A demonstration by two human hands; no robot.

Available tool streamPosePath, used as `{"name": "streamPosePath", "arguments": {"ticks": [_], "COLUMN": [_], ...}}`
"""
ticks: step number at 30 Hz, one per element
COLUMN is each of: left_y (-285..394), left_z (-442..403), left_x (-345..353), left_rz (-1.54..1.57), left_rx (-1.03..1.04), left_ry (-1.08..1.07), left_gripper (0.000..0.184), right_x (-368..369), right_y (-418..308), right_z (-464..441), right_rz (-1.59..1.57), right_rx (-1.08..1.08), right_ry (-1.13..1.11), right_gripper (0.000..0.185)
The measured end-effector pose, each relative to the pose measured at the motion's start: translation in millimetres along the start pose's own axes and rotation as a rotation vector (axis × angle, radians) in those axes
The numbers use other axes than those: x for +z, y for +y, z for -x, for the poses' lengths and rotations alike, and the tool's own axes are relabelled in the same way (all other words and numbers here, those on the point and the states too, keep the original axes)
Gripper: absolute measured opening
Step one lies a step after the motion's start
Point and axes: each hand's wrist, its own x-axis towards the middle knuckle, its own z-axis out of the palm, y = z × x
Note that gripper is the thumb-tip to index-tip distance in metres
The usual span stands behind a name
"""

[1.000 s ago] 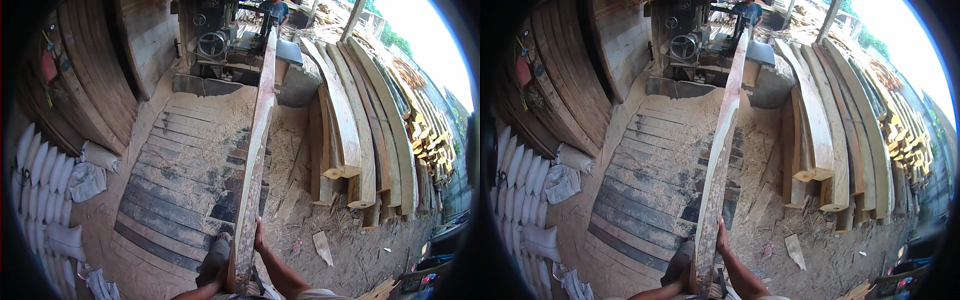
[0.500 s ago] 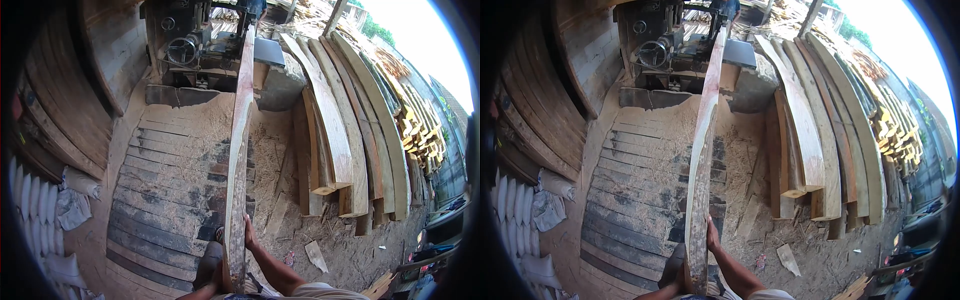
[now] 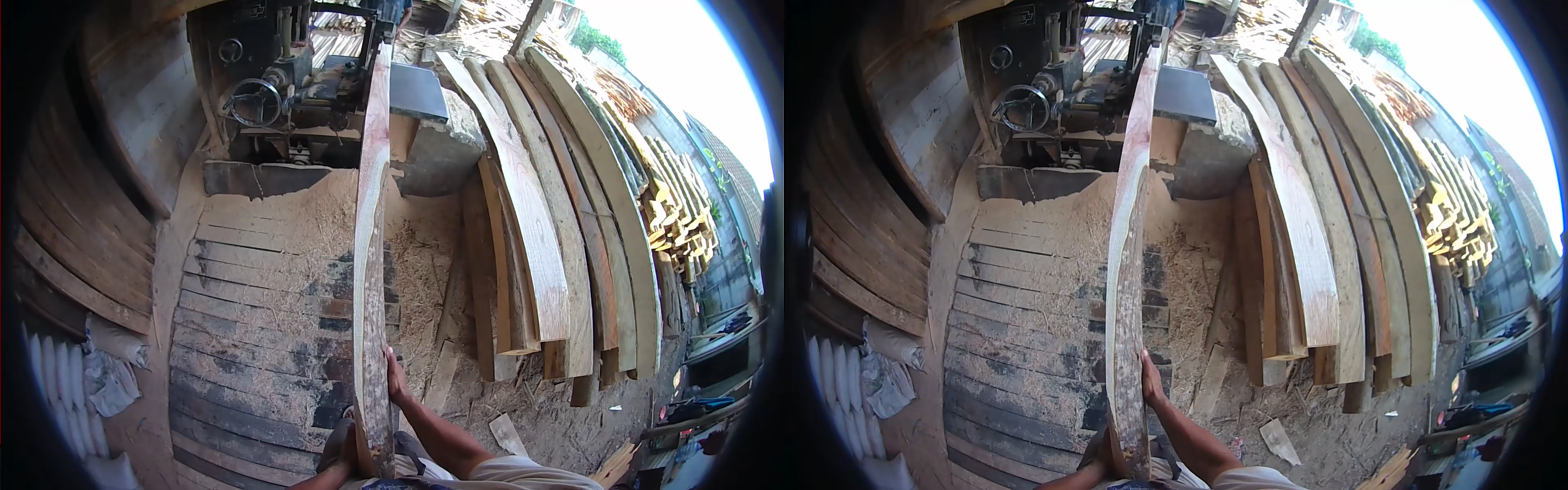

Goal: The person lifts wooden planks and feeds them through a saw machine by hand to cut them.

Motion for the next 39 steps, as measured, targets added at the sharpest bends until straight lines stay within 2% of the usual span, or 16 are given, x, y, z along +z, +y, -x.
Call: {"name": "streamPosePath", "arguments": {"ticks": [2,5,10,18,21,24,27,32,35,39], "left_y": [21,51,103,181,210,240,270,329,361,398], "left_z": [-12,-31,-83,-162,-190,-220,-250,-297,-322,-354], "left_x": [9,20,61,102,114,130,149,183,193,205], "left_rz": [0.011,0.031,0.099,0.082,0.081,0.083,0.095,0.100,0.098,0.096], "left_rx": [-0.004,-0.021,-0.080,-0.093,-0.081,-0.072,-0.067,-0.027,0.006,0.023], "left_ry": [-0.012,-0.043,-0.176,-0.119,-0.092,-0.080,-0.075,-0.051,-0.028,0.001], "left_gripper": [0.069,0.069,0.070,0.071,0.071,0.072,0.072,0.073,0.073,0.074], "right_x": [8,14,7,32,25,24,26,31,32,34], "right_y": [-14,-44,-39,-138,-145,-170,-183,-220,-239,-262], "right_z": [-19,-43,-124,-206,-253,-288,-333,-403,-442,-494], "right_rz": [-0.067,-0.108,-0.073,-0.012,-0.054,0.060,-0.070,-0.080,-0.209,-0.153], "right_rx": [-0.002,0.116,0.000,0.054,0.107,0.087,0.115,0.083,0.077,0.124], "right_ry": [-0.005,-0.051,-0.046,0.011,0.012,0.030,0.030,0.023,-0.107,-0.041], "right_gripper": [0.072,0.074,0.074,0.081,0.070,0.069,0.084,0.079,0.077,0.076]}}
